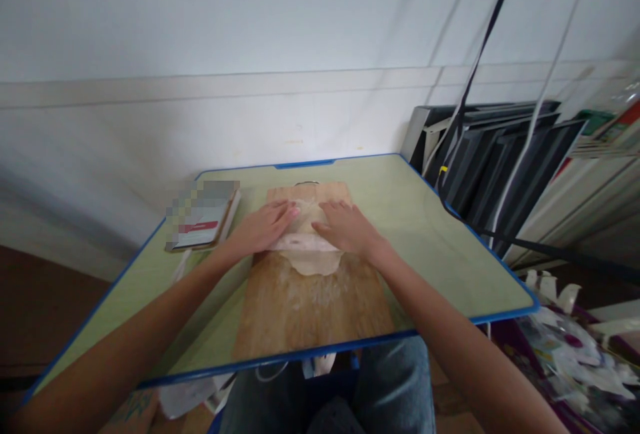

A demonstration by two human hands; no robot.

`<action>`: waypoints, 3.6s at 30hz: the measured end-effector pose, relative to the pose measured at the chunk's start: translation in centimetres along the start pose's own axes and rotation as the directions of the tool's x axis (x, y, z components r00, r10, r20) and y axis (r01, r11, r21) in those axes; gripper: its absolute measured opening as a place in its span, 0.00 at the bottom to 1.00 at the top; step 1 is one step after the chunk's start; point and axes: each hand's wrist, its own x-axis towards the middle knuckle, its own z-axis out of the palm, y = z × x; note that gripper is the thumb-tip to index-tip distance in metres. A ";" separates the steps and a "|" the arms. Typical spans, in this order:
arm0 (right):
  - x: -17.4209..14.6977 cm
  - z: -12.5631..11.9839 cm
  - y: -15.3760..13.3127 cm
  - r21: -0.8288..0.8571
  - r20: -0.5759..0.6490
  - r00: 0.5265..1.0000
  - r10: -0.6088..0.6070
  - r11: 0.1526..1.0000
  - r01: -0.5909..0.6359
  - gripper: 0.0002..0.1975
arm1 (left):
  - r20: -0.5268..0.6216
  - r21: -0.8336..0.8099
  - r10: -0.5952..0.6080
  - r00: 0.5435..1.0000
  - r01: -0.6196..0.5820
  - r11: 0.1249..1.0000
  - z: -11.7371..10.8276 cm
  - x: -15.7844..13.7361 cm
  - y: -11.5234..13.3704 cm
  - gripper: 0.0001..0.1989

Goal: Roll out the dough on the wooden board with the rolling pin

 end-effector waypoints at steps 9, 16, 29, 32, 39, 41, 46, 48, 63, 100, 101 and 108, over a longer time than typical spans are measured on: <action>-3.5 0.8 -1.3 -0.107 -0.117 0.988 -0.104 0.990 0.092 0.25 | -0.015 0.080 0.066 0.998 -0.064 0.995 0.3 -4.5 1.2 0.27; 1.0 0.2 0.4 0.001 -0.025 1.000 0.006 1.000 -0.006 0.25 | -0.018 -0.024 0.024 1.000 -0.025 0.999 0.1 -0.1 -0.1 0.26; -2.4 0.5 -1.2 -0.103 -0.094 0.995 -0.033 0.994 0.024 0.26 | -0.024 0.064 0.072 0.997 -0.070 0.996 0.6 -3.0 0.5 0.28; 0.0 0.2 -0.2 -0.043 -0.053 0.998 0.035 0.998 -0.038 0.26 | -0.018 0.009 0.026 1.000 -0.025 1.000 0.5 -0.2 -0.2 0.27; -2.3 0.7 -0.8 -0.075 -0.089 0.994 -0.058 0.996 0.052 0.25 | -0.033 0.066 0.044 0.998 -0.042 0.997 0.4 -2.6 0.6 0.26; -3.8 0.9 -1.5 -0.087 -0.115 0.987 -0.110 0.991 0.100 0.25 | -0.030 0.092 0.095 0.995 -0.092 0.992 0.5 -4.5 1.1 0.26; -2.9 0.8 -1.1 -0.058 -0.112 0.989 -0.099 0.994 0.093 0.25 | -0.035 0.081 0.078 0.996 -0.075 0.994 0.3 -4.5 1.1 0.27; -1.0 0.6 -0.2 -0.012 -0.076 0.995 -0.070 0.998 0.069 0.25 | -0.031 0.044 0.046 0.998 -0.044 0.998 0.2 -2.6 0.7 0.26; -4.1 0.9 -1.6 -0.072 -0.114 0.980 -0.161 0.985 0.154 0.25 | -0.010 0.122 0.102 0.995 -0.100 0.987 0.4 -5.2 1.2 0.27; 3.8 0.1 4.1 -0.142 -0.084 0.990 -0.114 0.985 0.102 0.22 | 0.323 -0.144 0.318 0.891 -0.286 0.947 -1.3 -3.1 -1.3 0.36; 3.9 0.1 4.0 -0.162 -0.088 0.992 -0.093 0.984 0.078 0.22 | 0.321 -0.152 0.314 0.894 -0.278 0.948 -1.3 -3.3 -1.2 0.37; 2.5 0.1 3.5 -0.146 -0.274 0.961 -0.023 0.989 -0.018 0.22 | 0.318 -0.256 0.363 0.876 -0.290 0.922 -1.8 -5.4 -0.4 0.40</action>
